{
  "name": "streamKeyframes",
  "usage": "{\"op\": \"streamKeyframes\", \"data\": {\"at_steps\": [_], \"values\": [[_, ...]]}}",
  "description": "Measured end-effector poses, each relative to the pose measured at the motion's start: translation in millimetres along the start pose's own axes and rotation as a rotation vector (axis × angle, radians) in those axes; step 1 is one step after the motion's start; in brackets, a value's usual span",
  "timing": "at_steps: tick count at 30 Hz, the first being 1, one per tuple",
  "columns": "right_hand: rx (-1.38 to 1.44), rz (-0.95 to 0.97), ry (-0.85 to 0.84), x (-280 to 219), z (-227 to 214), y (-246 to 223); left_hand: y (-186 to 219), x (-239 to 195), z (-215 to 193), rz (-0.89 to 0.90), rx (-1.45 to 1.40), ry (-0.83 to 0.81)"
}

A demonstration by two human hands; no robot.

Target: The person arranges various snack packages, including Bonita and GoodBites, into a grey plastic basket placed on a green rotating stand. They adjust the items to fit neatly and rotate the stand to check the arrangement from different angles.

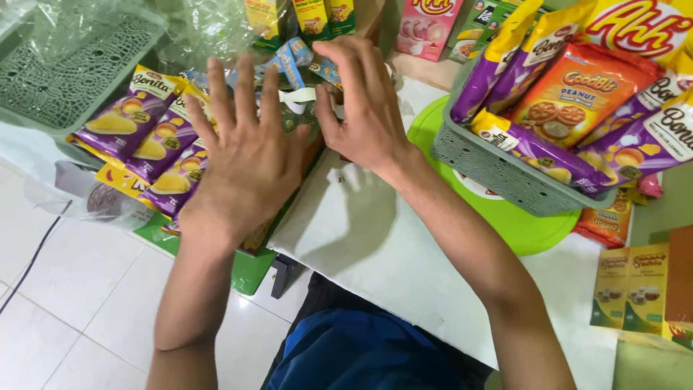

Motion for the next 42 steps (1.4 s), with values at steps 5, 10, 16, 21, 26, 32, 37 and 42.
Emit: {"op": "streamKeyframes", "data": {"at_steps": [5,10,16,21,26,32,37,42], "values": [[-0.005,-0.050,-0.140,13.3,49.3,-4.6,-60.4,15.0,-31.9,-0.051,0.062,-0.054],[0.076,-0.024,-0.258,24.7,87.4,-14.0,-145.8,35.5,-27.2,-0.113,0.243,0.001],[0.166,0.012,-0.300,23.7,111.3,-14.7,-200.8,41.7,-7.4,-0.344,0.457,-0.140],[0.173,0.023,-0.295,23.2,112.8,-10.4,-220.0,39.6,-3.4,-0.380,0.405,-0.175],[0.147,0.046,-0.362,11.9,129.9,-8.3,-223.3,38.9,-1.7,-0.412,0.329,-0.166],[0.233,0.133,-0.601,10.3,160.2,-19.8,-216.4,39.3,0.3,-0.414,0.328,-0.162],[0.235,0.175,-0.786,18.7,146.2,-34.7,-202.3,27.4,-5.9,-0.385,0.274,-0.095],[0.320,0.092,-0.850,11.5,119.0,-27.2,-169.4,7.9,-19.0,0.001,0.193,0.067]]}}
Point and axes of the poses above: each hand's wrist, its own x-axis towards the middle knuckle, its own z-axis out of the palm, y = z × x, the point moved 1 cm from there along x, towards the middle knuckle, and after that the axes turned 12 degrees about y, right-handed, at the moved point
